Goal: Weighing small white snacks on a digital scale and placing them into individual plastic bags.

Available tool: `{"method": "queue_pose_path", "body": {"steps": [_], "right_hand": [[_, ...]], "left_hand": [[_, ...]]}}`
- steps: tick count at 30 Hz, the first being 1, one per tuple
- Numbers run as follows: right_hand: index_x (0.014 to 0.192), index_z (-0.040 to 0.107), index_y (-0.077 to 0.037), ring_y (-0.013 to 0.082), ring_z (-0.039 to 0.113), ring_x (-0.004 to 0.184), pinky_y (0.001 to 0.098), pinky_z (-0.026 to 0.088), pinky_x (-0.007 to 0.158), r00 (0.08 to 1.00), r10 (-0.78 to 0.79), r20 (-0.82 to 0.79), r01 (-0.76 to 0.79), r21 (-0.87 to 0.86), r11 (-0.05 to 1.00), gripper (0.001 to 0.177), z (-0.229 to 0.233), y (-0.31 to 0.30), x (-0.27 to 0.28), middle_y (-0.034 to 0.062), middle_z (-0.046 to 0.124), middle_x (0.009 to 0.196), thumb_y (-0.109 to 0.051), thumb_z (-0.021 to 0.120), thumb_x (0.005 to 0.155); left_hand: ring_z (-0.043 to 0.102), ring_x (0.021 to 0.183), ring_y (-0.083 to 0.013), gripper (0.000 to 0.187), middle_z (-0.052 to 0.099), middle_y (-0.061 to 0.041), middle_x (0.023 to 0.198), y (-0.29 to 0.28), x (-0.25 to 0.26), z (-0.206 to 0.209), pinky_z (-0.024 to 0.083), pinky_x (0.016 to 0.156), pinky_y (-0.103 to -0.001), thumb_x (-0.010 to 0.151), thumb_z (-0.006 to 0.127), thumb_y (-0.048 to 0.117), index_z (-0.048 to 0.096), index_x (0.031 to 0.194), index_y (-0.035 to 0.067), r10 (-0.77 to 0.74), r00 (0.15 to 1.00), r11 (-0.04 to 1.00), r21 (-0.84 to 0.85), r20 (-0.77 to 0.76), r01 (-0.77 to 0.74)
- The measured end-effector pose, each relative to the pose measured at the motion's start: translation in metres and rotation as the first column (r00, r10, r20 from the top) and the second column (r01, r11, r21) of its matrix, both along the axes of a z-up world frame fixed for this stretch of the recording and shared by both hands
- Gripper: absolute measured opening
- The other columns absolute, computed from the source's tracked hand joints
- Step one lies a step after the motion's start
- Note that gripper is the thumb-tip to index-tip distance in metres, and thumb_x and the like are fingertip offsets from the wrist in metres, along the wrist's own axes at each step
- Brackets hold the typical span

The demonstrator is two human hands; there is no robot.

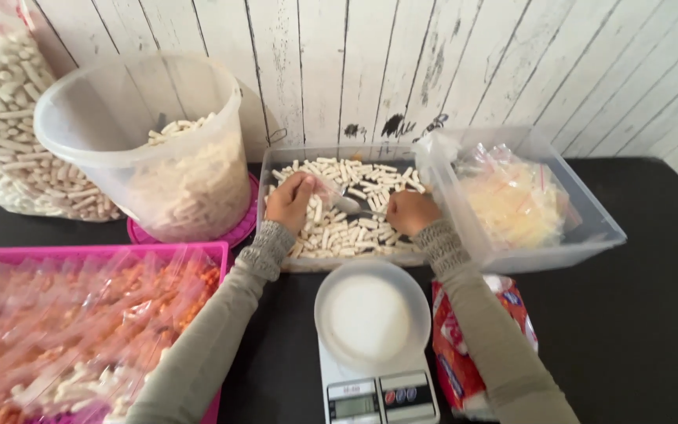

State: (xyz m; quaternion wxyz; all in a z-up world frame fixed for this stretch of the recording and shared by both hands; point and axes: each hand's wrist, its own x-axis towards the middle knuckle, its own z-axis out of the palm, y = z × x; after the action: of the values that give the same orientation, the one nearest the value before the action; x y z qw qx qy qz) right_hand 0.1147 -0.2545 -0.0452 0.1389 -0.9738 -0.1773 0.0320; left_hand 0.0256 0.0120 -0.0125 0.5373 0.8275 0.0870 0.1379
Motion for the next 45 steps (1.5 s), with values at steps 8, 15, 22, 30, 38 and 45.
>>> {"method": "queue_pose_path", "body": {"steps": [8,15,22,30,38,45], "right_hand": [[0.111,0.07,-0.005,0.0274,0.067,0.1,0.0376,0.053,0.084,0.96,0.236,-0.15,-0.071,0.686,0.724,0.032,0.113,0.016,-0.119,0.0146,0.071,0.105,-0.031,0.056,0.099],[0.103,0.07,-0.002,0.0095,0.07,0.068,0.0223,0.062,0.058,0.917,0.389,-0.089,-0.08,0.914,0.397,0.013,0.124,-0.005,-0.169,0.0076,0.072,0.085,-0.012,0.071,0.094],[0.1,0.072,-0.007,0.0083,0.068,0.065,0.0222,0.058,0.059,0.93,0.365,0.042,-0.251,0.799,0.547,0.011,0.077,-0.022,-0.188,0.0049,0.07,0.077,-0.008,0.072,0.089],[0.096,0.071,-0.028,0.015,0.066,0.087,0.033,0.058,0.076,0.868,0.036,0.495,-0.235,0.345,0.909,0.009,0.027,-0.042,-0.163,-0.007,0.057,0.097,-0.03,0.071,0.087],[0.11,0.068,-0.016,0.0242,0.063,0.085,0.0349,0.052,0.082,0.611,-0.169,0.773,-0.383,0.475,0.792,0.015,0.015,-0.075,-0.187,0.0017,0.057,0.091,-0.012,0.058,0.1],[0.114,0.065,-0.01,0.0308,0.062,0.088,0.0387,0.051,0.084,0.572,-0.187,0.799,-0.461,0.502,0.732,0.02,0.023,-0.075,-0.2,0.0073,0.056,0.093,-0.012,0.046,0.106]], "left_hand": [[0.066,0.097,-0.0276,0.038,0.071,-0.007,0.102,-0.054,-0.066,0.058,0.053,0.088,-0.044,0.094,0.065,0.055,0.063,0.121,0.027,-0.026,1.0,0.99,0.137,0.011,0.024],[0.062,0.12,-0.0403,0.049,0.071,-0.02,0.117,-0.107,-0.146,0.075,0.048,0.107,-0.052,0.102,0.037,0.058,0.062,0.126,0.023,-0.009,0.984,0.997,-0.071,0.178,0.022],[0.071,0.099,-0.0319,0.04,0.073,-0.017,0.104,-0.092,-0.211,-0.006,0.061,0.086,-0.043,0.108,0.036,0.04,0.067,0.123,0.019,0.194,0.857,0.97,-0.224,0.477,-0.095],[0.068,0.085,-0.02,0.033,0.066,-0.007,0.091,-0.064,-0.216,-0.067,0.058,0.08,-0.035,0.109,0.039,0.03,0.068,0.108,0.014,0.304,0.784,0.943,-0.052,0.541,-0.33],[0.068,0.083,-0.0208,0.034,0.065,-0.006,0.09,-0.066,-0.217,-0.067,0.057,0.072,-0.032,0.11,0.037,0.031,0.066,0.106,0.014,0.293,0.787,0.953,-0.097,0.543,-0.288],[0.068,0.083,-0.0162,0.038,0.065,-0.004,0.091,-0.066,-0.221,-0.07,0.055,0.068,-0.026,0.11,0.034,0.035,0.067,0.106,0.016,0.322,0.812,0.946,-0.152,0.486,-0.285]]}}
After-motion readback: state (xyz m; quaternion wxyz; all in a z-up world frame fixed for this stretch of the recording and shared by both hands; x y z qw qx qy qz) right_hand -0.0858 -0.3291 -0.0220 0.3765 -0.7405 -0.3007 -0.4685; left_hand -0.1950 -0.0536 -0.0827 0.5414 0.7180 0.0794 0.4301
